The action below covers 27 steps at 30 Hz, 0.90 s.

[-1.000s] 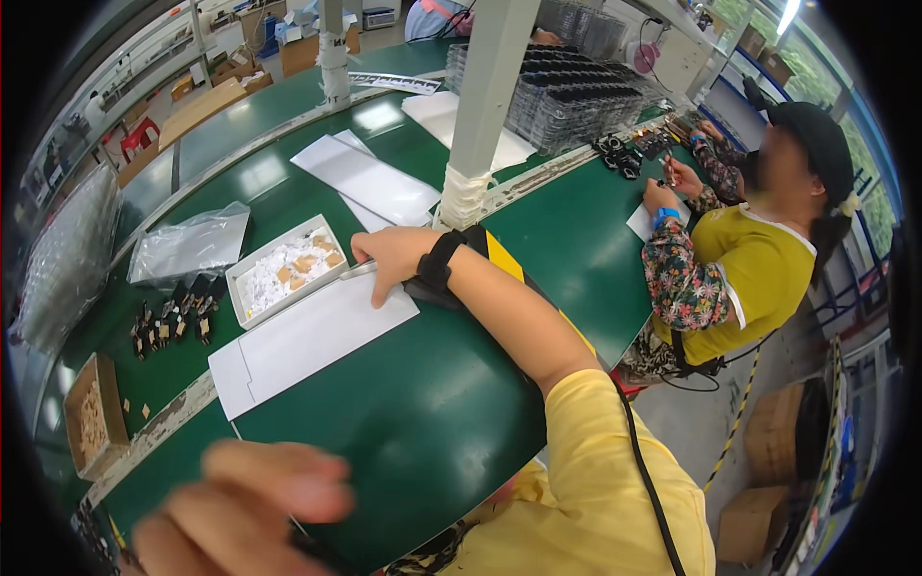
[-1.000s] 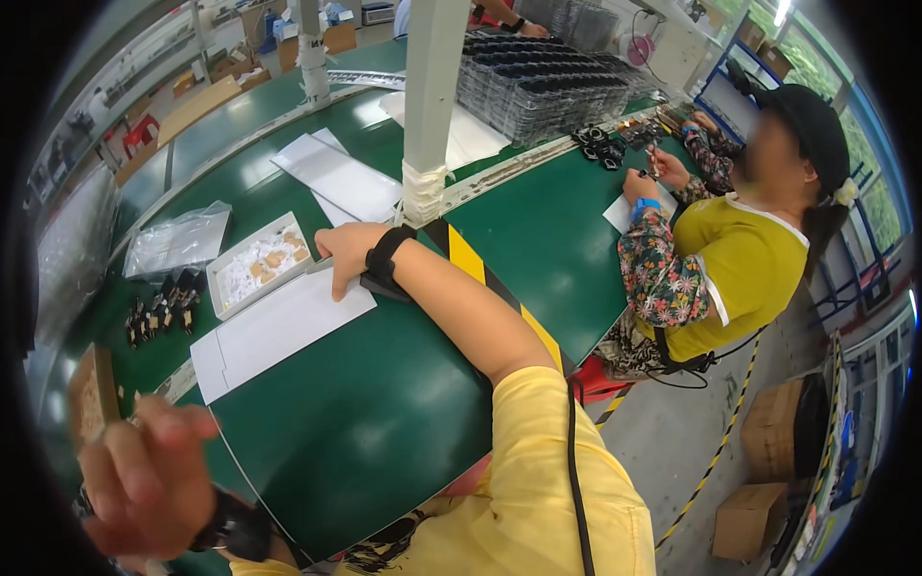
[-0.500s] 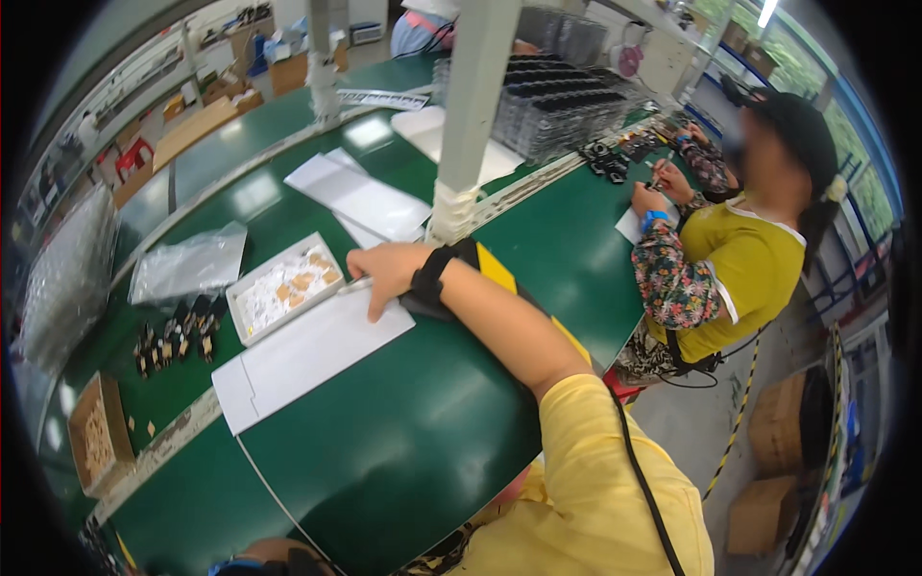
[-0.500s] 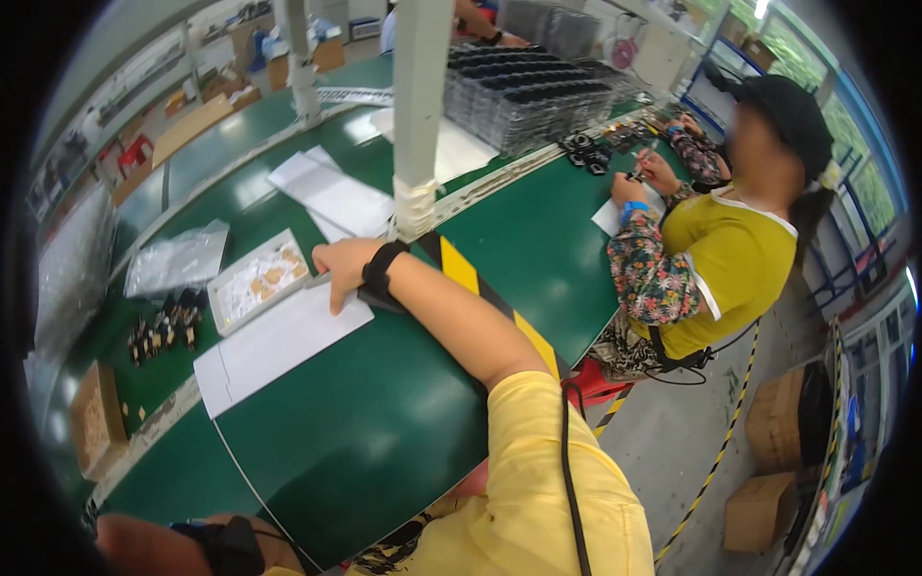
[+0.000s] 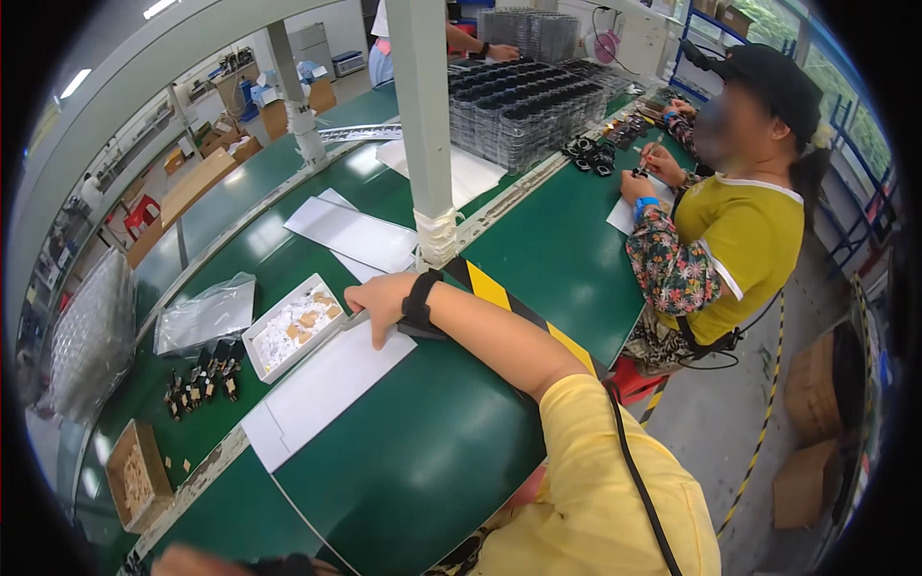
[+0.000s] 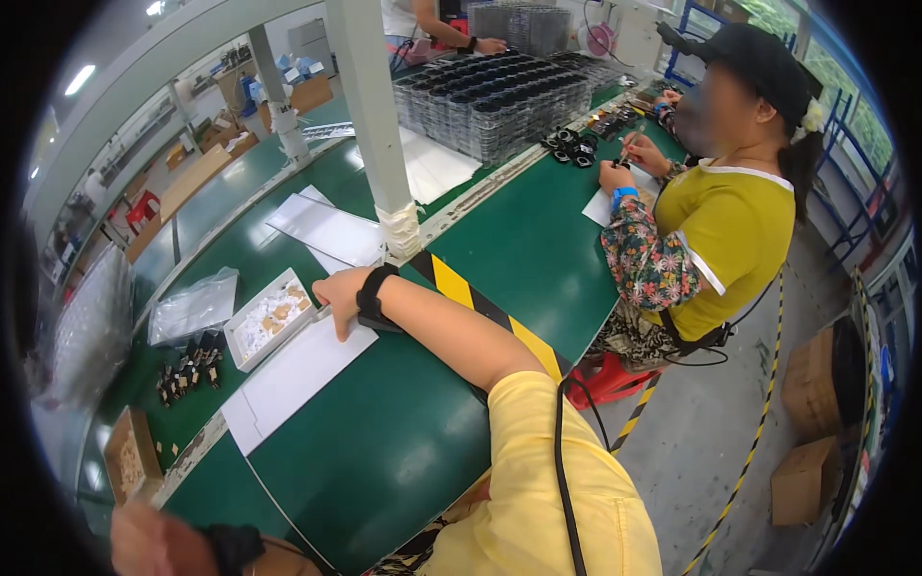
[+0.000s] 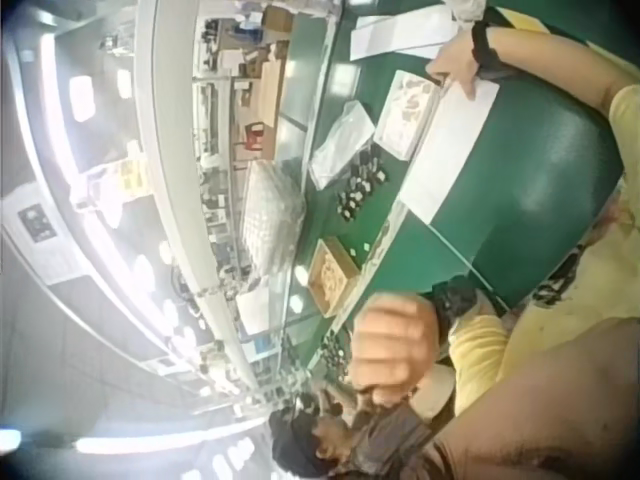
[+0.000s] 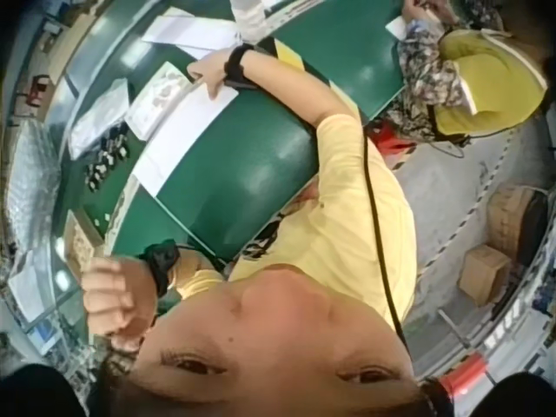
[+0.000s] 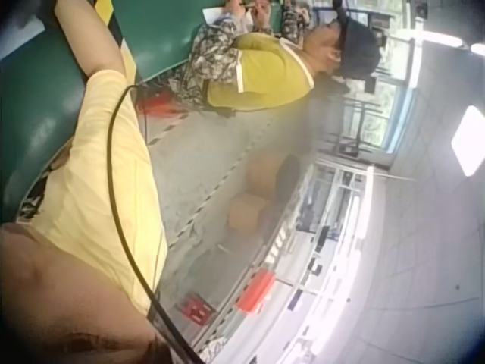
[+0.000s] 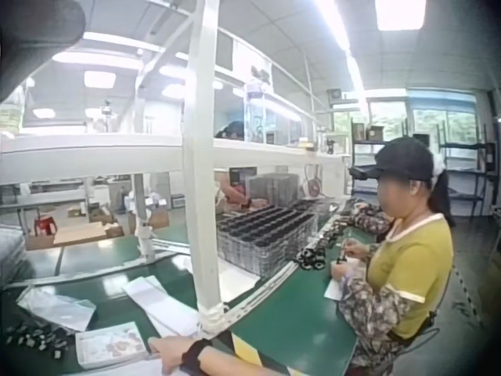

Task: Manually assemble small electronic components onto a circuit board using tweezers.

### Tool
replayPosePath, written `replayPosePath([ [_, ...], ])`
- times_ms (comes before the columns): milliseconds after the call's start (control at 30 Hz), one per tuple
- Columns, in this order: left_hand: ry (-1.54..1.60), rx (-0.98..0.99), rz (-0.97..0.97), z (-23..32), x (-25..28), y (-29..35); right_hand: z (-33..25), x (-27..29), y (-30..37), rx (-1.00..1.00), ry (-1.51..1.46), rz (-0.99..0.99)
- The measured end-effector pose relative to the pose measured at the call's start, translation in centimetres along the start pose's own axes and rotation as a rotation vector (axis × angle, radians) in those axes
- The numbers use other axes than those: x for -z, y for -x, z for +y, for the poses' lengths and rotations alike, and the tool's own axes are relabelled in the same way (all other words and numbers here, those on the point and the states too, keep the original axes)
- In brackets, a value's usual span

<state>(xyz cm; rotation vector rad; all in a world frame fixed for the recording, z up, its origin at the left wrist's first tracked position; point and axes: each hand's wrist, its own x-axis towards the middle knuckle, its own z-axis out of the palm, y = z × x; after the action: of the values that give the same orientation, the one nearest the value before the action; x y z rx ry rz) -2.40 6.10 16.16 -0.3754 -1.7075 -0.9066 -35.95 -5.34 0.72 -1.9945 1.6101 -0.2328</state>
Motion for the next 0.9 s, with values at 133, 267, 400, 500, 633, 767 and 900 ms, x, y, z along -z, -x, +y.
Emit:
replayPosePath([
  [133,-0.635,0.625,-0.379,-6.1,-1.9,0.7,0.6,0.0,0.7,0.002,0.004,-0.047],
  [267,-1.114,0.791,-0.635,-10.5,-3.9,6.5,-1.1,0.3,1.7,-0.022,0.071,0.072],
  [400,-1.022,0.859,-0.745,-11.3,-4.2,9.1,-2.4,-1.2,0.5,0.048,0.126,0.191],
  [500,-1.040,0.852,-0.787,-11.7,-3.9,10.0,-2.9,-2.1,0.1,0.053,0.150,0.111],
  [633,-1.020,0.874,-0.828,-11.7,-3.6,9.6,-1.9,-2.6,-0.5,0.100,0.140,0.111],
  [767,-1.085,0.858,-0.820,-12.0,-3.9,9.7,-2.1,-2.1,-0.8,0.105,0.149,0.106],
  [900,-1.046,0.856,-0.796,-12.1,-3.6,9.7,-2.9,-1.9,-0.4,0.060,0.157,0.093],
])
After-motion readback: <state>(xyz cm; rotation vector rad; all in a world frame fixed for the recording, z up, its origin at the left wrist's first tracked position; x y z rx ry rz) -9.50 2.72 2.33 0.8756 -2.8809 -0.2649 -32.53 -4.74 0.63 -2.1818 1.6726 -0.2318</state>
